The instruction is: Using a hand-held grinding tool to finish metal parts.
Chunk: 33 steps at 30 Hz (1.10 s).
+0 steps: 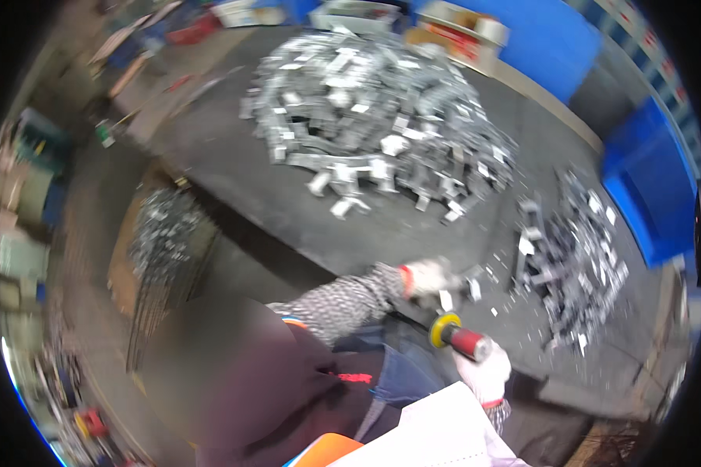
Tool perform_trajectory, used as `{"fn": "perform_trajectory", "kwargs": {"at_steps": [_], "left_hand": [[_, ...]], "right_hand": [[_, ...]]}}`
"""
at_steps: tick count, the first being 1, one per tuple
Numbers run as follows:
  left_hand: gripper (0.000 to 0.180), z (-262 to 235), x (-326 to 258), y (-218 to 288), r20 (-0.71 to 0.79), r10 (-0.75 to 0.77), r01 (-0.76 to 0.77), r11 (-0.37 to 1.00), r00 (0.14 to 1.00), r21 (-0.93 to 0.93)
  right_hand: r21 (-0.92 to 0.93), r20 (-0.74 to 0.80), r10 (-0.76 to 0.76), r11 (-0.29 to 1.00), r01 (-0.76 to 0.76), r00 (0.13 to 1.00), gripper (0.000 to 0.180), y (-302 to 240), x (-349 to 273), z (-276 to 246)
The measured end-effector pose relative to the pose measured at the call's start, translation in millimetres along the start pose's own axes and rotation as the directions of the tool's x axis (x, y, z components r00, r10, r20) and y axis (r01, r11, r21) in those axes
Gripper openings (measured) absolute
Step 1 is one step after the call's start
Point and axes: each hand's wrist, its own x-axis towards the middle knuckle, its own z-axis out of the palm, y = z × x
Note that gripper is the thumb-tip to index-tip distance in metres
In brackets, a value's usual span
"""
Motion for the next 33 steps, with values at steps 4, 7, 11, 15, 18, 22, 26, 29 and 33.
{"fn": "perform_trajectory", "kwargs": {"at_steps": [4,7,11,15,18,22,26,29,33], "left_hand": [[0.044,-40,-4,60,-0.134,0.1,-0.038,0.915,0.986,0.401],[0.021,-109,39,135,-0.426,0.681,0.06,0.492,0.596,0.869],[0.031,-194,100,193,-0.622,0.641,0.716,0.158,0.45,0.68],[0.034,-138,118,226,-0.581,0.34,0.585,0.103,0.739,0.805],[0.057,-47,132,209,-0.286,-0.242,0.374,0.546,0.927,0.75],[0.045,21,156,116,-0.352,-0.148,0.326,0.786,0.924,0.525],[0.044,-2,147,130,-0.165,-0.414,0.442,0.776,0.895,0.449],[0.05,-20,105,101,-0.131,-0.115,0.149,0.945,0.985,0.291],[0.034,-38,25,143,0.244,-0.413,0.408,0.91,0.877,0.073]], "right_hand": [[-0.053,-0.03,0.154,0.986,-0.156,0.988,0.027,31,-9,2],[0.012,-0.116,0.152,0.988,-0.152,0.982,0.031,33,-18,-8],[0.056,-0.153,0.204,0.979,-0.198,0.967,0.034,45,-22,-16],[0.136,-0.162,0.295,0.952,-0.274,0.942,0.035,47,-28,-21],[0.048,-0.206,0.206,0.979,-0.2,0.957,0.033,51,-25,-17],[-0.016,-0.269,0.078,0.996,-0.085,0.96,0.033,53,-25,-14],[0.252,-0.196,0.357,0.919,-0.305,0.914,0.03,55,-36,-14],[0.286,-0.249,0.315,0.927,-0.242,0.916,0.03,62,-39,-6],[0.054,-0.151,0.289,0.957,-0.284,0.946,0.033,30,-26,-25]]}}
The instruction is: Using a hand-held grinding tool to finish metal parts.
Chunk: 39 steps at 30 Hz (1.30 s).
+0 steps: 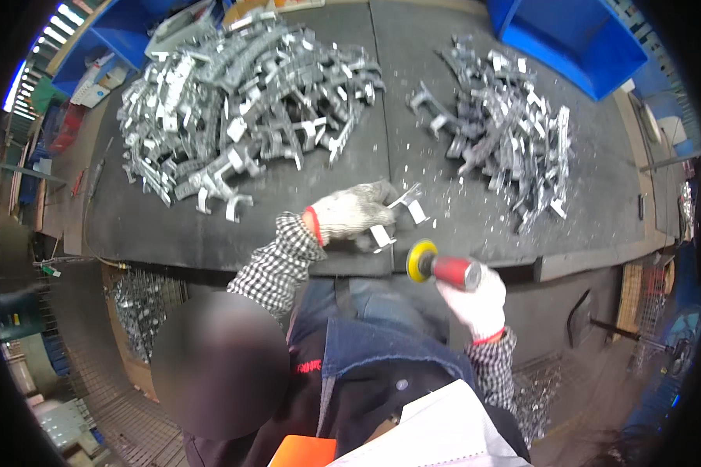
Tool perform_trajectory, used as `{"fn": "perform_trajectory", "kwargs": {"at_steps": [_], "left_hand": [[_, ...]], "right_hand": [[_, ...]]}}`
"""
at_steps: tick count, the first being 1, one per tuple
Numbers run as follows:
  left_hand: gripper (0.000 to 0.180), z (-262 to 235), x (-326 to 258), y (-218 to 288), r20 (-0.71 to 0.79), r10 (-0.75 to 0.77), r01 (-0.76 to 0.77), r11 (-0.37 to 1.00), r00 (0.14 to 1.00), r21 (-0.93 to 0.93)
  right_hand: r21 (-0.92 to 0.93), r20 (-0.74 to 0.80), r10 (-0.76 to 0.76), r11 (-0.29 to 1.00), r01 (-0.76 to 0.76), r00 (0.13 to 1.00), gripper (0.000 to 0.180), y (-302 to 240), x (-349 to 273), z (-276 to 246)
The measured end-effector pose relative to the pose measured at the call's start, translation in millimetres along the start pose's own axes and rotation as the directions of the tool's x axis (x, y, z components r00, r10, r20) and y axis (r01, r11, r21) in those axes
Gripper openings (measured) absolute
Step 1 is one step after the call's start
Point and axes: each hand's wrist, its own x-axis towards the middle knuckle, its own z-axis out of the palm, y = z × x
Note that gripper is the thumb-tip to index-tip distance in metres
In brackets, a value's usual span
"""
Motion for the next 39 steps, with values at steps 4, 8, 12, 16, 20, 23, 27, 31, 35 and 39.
{"fn": "perform_trajectory", "kwargs": {"at_steps": [4,8,12,16,20,23,27,31,35,39], "left_hand": [[0.03,12,-6,-47,0.012,-0.052,0.052,0.998,0.999,0.017],[0.035,15,-4,-48,-0.011,-0.099,0.1,0.989,0.995,0.111],[0.036,16,-5,-61,-0.024,-0.076,0.08,0.975,0.997,0.206],[0.035,15,-7,-54,-0.019,-0.095,0.097,0.975,0.995,0.2],[0.035,15,-8,-54,-0.017,-0.076,0.078,0.993,0.997,0.093],[0.036,11,-13,-45,0.011,-0.081,0.08,0.995,0.997,0.054],[0.042,14,-8,-55,-0.032,-0.101,0.102,0.995,0.994,0.011],[0.049,21,-5,-44,-0.095,-0.181,0.175,0.982,0.979,-0.066],[0.038,26,27,-113,-0.015,0.17,-0.157,0.937,0.985,0.313],[0.045,37,37,-133,-0.137,0.795,-0.448,0.465,0.591,0.764]], "right_hand": [[-0.096,0.022,-0.002,0.995,0.004,1.0,0.045,-14,23,19],[-0.192,-0.032,-0.13,0.974,0.121,0.991,0.044,-25,35,39],[-0.237,-0.029,-0.175,0.958,0.163,0.984,0.041,-17,16,45],[-0.21,-0.037,-0.159,0.966,0.148,0.987,0.04,-15,9,46],[-0.204,0.008,-0.116,0.972,0.115,0.993,0.041,-21,30,42],[-0.22,0.03,-0.06,0.973,0.066,0.998,0.04,-14,19,36],[-0.273,0.13,-0.044,0.959,0.078,0.991,0.036,1,-1,33],[-0.14,0.064,-0.154,0.977,0.162,0.986,0.034,-16,0,20],[-0.166,0.05,-0.369,0.913,0.372,0.928,0.034,-36,17,35],[-0.22,0.075,-0.437,0.87,0.442,0.897,0.039,-40,14,37]]}}
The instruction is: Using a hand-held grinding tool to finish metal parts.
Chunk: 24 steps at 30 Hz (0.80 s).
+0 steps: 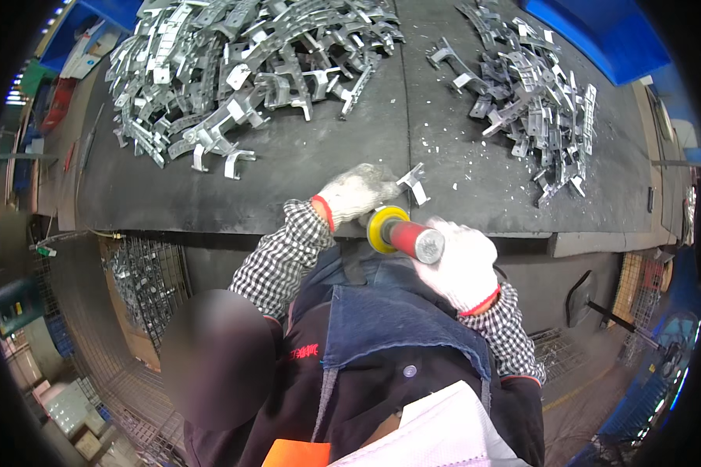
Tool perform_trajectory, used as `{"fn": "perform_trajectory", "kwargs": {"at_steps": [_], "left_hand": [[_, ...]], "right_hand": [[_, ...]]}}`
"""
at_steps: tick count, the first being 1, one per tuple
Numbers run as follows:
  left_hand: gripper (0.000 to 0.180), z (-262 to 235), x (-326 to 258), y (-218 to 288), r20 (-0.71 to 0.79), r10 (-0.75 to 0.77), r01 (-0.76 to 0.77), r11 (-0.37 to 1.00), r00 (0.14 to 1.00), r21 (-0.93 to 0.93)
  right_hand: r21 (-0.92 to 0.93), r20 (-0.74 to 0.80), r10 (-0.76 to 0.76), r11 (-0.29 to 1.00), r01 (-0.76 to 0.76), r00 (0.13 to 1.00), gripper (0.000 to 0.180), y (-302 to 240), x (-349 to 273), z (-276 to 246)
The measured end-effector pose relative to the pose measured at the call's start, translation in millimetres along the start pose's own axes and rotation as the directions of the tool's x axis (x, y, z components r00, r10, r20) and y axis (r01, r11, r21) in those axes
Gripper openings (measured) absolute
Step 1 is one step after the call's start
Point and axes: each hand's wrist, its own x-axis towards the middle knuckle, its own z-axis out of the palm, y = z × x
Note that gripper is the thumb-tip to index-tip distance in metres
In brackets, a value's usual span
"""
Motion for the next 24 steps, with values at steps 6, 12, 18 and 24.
{"fn": "perform_trajectory", "kwargs": {"at_steps": [6,12,18,24], "left_hand": [[0.048,-41,25,31,0.65,-0.436,0.669,0.727,0.623,-0.154],[0.053,-59,43,44,0.666,-0.554,0.848,0.469,0.5,-0.246],[0.065,-65,46,45,0.678,-0.625,0.921,0.309,0.386,-0.238],[0.045,-44,30,34,0.507,-0.589,0.778,0.488,0.629,-0.396]], "right_hand": [[-0.02,0.05,0.045,0.999,-0.044,0.998,0.023,3,-6,-3],[0.002,-0.03,0.013,1.0,-0.013,0.999,0.022,10,-14,6],[0.033,0.152,0.117,0.992,-0.123,0.981,0.038,20,-24,-6],[0.031,0.074,0.096,0.995,-0.099,0.993,0.037,4,11,-8]]}}
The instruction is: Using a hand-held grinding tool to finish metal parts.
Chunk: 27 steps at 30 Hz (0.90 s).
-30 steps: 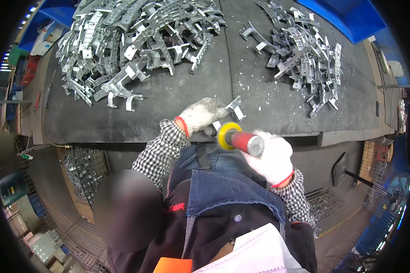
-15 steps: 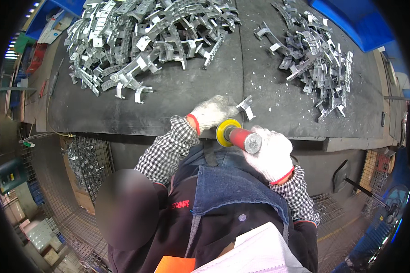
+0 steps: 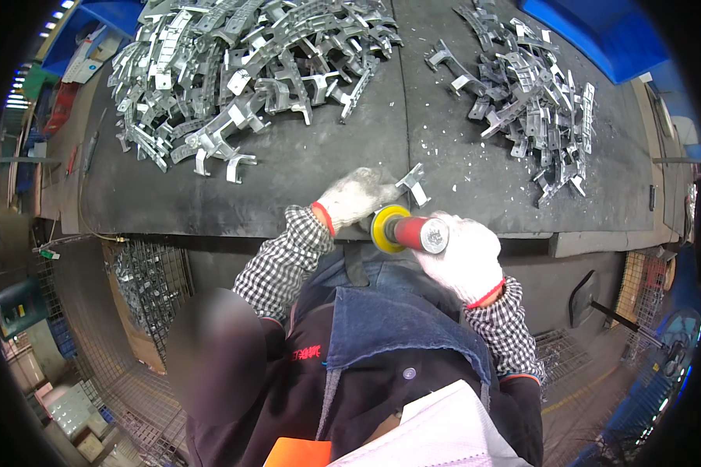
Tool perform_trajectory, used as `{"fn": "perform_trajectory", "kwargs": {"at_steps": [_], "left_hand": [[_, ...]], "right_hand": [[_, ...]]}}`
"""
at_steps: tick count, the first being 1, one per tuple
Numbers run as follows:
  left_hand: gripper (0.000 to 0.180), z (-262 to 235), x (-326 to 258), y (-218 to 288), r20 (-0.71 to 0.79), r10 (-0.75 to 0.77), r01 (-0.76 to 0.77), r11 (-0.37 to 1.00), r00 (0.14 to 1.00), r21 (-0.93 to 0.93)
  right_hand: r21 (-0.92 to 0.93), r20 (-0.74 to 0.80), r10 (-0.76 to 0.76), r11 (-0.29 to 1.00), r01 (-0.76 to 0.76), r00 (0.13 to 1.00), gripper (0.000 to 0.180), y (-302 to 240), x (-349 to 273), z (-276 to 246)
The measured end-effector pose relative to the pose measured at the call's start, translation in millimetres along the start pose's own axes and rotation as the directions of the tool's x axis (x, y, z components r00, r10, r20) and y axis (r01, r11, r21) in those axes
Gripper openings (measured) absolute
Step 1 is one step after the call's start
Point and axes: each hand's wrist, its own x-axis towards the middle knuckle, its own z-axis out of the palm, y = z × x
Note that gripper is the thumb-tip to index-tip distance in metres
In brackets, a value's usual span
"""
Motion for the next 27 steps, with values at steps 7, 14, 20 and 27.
{"fn": "perform_trajectory", "kwargs": {"at_steps": [7,14,20,27], "left_hand": [[0.04,-36,-23,27,-0.186,0.046,-0.023,0.992,0.981,0.125],[0.034,-144,8,148,-0.543,0.786,0.475,0.373,0.294,0.797],[0.028,-58,192,148,-0.215,0.637,0.098,0.213,0.74,0.972],[0.027,-55,203,138,-0.114,0.235,0.049,0.266,0.965,0.963]], "right_hand": [[0.002,0.076,-0.031,1.0,0.031,0.997,0.029,17,-21,-12],[0.097,0.135,0.325,0.936,-0.339,0.936,0.029,31,-16,-35],[0.093,-0.077,0.194,0.978,-0.187,0.978,0.03,64,-24,-2],[0.188,-0.135,0.296,0.945,-0.269,0.946,0.028,72,-43,-8]]}}
